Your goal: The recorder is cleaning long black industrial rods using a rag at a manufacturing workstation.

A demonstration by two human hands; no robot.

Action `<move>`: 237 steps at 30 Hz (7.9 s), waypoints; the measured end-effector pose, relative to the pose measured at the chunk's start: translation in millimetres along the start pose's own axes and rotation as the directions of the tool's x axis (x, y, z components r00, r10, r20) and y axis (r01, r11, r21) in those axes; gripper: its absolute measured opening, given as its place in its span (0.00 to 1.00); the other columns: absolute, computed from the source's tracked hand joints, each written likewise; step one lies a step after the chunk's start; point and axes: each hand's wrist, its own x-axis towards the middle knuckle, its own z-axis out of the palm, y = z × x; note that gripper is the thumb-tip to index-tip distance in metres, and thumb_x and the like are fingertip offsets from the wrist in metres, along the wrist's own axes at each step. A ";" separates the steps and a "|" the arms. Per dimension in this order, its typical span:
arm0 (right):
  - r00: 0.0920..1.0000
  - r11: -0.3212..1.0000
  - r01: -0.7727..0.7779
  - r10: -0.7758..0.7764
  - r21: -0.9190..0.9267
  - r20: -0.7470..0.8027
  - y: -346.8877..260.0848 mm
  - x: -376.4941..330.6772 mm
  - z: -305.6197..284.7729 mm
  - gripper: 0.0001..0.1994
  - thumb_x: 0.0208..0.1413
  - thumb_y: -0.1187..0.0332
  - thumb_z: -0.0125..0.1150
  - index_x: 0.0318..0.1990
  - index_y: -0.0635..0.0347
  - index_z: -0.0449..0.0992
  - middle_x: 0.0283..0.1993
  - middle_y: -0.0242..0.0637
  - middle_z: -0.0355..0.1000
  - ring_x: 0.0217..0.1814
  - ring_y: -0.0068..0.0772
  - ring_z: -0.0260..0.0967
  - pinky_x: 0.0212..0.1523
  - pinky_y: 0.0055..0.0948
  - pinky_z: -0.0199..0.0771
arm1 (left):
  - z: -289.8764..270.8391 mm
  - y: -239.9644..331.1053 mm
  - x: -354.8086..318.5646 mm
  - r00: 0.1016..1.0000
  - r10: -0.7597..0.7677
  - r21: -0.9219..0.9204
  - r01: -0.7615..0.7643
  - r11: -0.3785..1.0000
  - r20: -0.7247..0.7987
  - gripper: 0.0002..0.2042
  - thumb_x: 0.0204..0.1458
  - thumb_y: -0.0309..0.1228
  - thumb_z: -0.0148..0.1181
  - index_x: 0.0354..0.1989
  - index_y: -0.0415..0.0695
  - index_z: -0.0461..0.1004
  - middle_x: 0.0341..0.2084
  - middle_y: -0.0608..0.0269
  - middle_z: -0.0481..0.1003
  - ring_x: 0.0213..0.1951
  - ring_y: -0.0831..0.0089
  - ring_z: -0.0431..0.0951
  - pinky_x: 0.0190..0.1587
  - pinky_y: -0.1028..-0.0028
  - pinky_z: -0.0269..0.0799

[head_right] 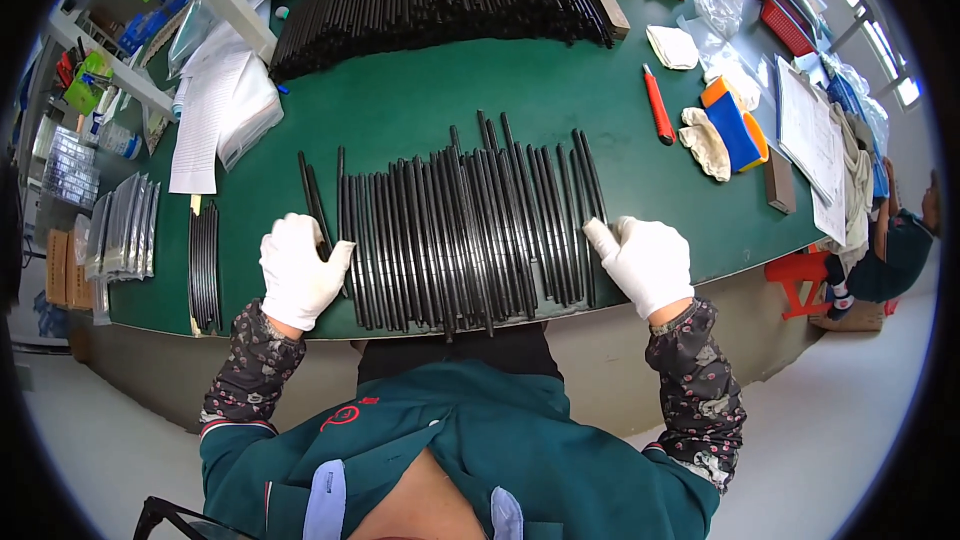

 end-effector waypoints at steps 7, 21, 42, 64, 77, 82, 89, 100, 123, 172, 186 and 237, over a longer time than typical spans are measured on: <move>0.997 0.999 0.010 -0.006 0.045 -0.077 12.5 0.7 7.7 0.19 0.57 0.54 0.55 0.22 0.58 0.76 0.18 0.46 0.70 0.24 0.50 0.71 0.29 0.43 0.71 | 13.6 -16.1 9.3 0.898 0.435 -0.176 -0.439 0.881 -0.062 0.35 0.42 0.33 0.64 0.61 0.35 0.60 0.66 0.42 0.52 0.69 0.50 0.47 0.69 0.49 0.39; 0.900 0.919 0.391 -0.370 0.046 -0.231 14.1 0.6 9.9 0.31 0.48 0.55 0.61 0.60 0.58 0.65 0.67 0.51 0.55 0.71 0.54 0.48 0.68 0.51 0.46 | -20.2 11.4 0.8 0.782 0.620 -0.187 -0.601 0.777 0.065 0.43 0.40 0.48 0.65 0.63 0.36 0.57 0.67 0.40 0.48 0.69 0.43 0.44 0.67 0.43 0.35; 0.897 0.841 0.375 -0.225 0.389 -0.380 116.6 22.2 35.7 0.23 0.47 0.71 0.58 0.55 0.58 0.71 0.61 0.41 0.67 0.65 0.44 0.60 0.64 0.38 0.56 | 21.1 173.5 83.3 0.315 0.948 -0.199 -0.932 0.304 -0.030 0.38 0.48 0.55 0.57 0.62 0.39 0.62 0.65 0.44 0.56 0.67 0.46 0.52 0.66 0.48 0.48; 0.871 0.894 0.440 -0.402 0.087 -0.282 106.1 11.3 26.5 0.26 0.51 0.61 0.56 0.60 0.56 0.65 0.64 0.48 0.59 0.68 0.53 0.53 0.67 0.48 0.51 | 26.7 199.6 85.2 0.276 0.960 -0.193 -0.945 0.263 -0.041 0.37 0.49 0.53 0.57 0.62 0.38 0.60 0.65 0.44 0.53 0.68 0.49 0.51 0.66 0.50 0.49; 0.857 0.876 0.472 -0.429 0.097 -0.286 106.3 9.8 27.3 0.24 0.52 0.63 0.54 0.58 0.59 0.66 0.64 0.47 0.61 0.68 0.49 0.54 0.67 0.47 0.50 | 29.8 195.2 187.6 0.761 0.631 -0.279 -0.579 0.766 0.154 0.38 0.59 0.54 0.44 0.70 0.41 0.42 0.70 0.48 0.42 0.71 0.56 0.41 0.72 0.65 0.36; 0.854 0.871 0.480 -0.436 0.105 -0.283 104.1 9.3 22.7 0.22 0.52 0.64 0.55 0.56 0.59 0.69 0.62 0.48 0.63 0.66 0.49 0.56 0.66 0.45 0.52 | 48.1 200.3 188.5 0.651 0.756 -0.351 -0.693 0.630 0.071 0.32 0.61 0.50 0.43 0.70 0.48 0.47 0.69 0.55 0.48 0.71 0.57 0.44 0.72 0.63 0.38; 0.862 0.854 0.494 -0.457 0.165 -0.218 97.8 -15.3 19.0 0.34 0.45 0.51 0.63 0.58 0.60 0.66 0.64 0.56 0.59 0.68 0.57 0.52 0.67 0.49 0.49 | 44.6 197.4 158.4 0.514 0.856 -0.349 -0.794 0.498 0.054 0.30 0.59 0.45 0.50 0.67 0.46 0.53 0.67 0.54 0.54 0.69 0.57 0.50 0.70 0.60 0.47; 0.828 0.836 0.545 -0.526 0.060 -0.197 88.0 -24.2 19.4 0.49 0.31 0.36 0.67 0.58 0.62 0.65 0.65 0.57 0.56 0.69 0.59 0.50 0.67 0.50 0.51 | 40.4 209.3 135.2 0.488 0.872 -0.122 -0.869 0.480 -0.040 0.32 0.56 0.47 0.54 0.63 0.40 0.59 0.64 0.45 0.55 0.66 0.50 0.55 0.67 0.55 0.51; 0.883 0.888 0.456 -0.444 0.054 -0.152 61.7 -32.4 17.1 0.47 0.30 0.36 0.67 0.59 0.55 0.66 0.67 0.54 0.54 0.70 0.63 0.45 0.67 0.58 0.46 | 10.5 115.5 113.5 0.636 0.754 -0.167 -0.736 0.657 0.165 0.34 0.56 0.45 0.55 0.67 0.40 0.53 0.67 0.45 0.51 0.67 0.50 0.53 0.66 0.60 0.55; 0.191 0.194 0.974 -0.981 0.116 0.042 -175.8 36.9 23.3 0.36 0.53 0.41 0.53 0.60 0.61 0.64 0.65 0.57 0.54 0.70 0.60 0.48 0.67 0.53 0.51 | 28.5 -41.1 -20.2 0.813 0.534 -0.298 -0.582 0.757 -0.232 0.47 0.50 0.67 0.43 0.67 0.36 0.51 0.68 0.42 0.47 0.70 0.47 0.44 0.67 0.45 0.36; 0.545 -0.106 -0.134 -0.838 0.985 -0.016 -267.4 144.8 53.1 0.23 0.64 0.55 0.48 0.54 0.67 0.71 0.58 0.46 0.69 0.63 0.39 0.64 0.67 0.37 0.58 | -0.1 -39.2 -41.8 0.629 0.777 -0.341 -0.735 0.587 -0.017 0.40 0.34 0.51 0.70 0.57 0.48 0.62 0.61 0.52 0.59 0.63 0.55 0.59 0.61 0.47 0.55; 0.998 -0.367 0.049 -0.006 0.929 -0.055 65.1 86.5 -3.7 0.16 0.59 0.70 0.55 0.54 0.61 0.69 0.47 0.32 0.73 0.45 0.27 0.73 0.46 0.26 0.74 | 1.3 -9.5 -38.6 0.662 0.742 -0.118 -0.733 0.670 0.103 0.37 0.41 0.55 0.63 0.61 0.54 0.63 0.63 0.57 0.60 0.65 0.51 0.57 0.65 0.44 0.44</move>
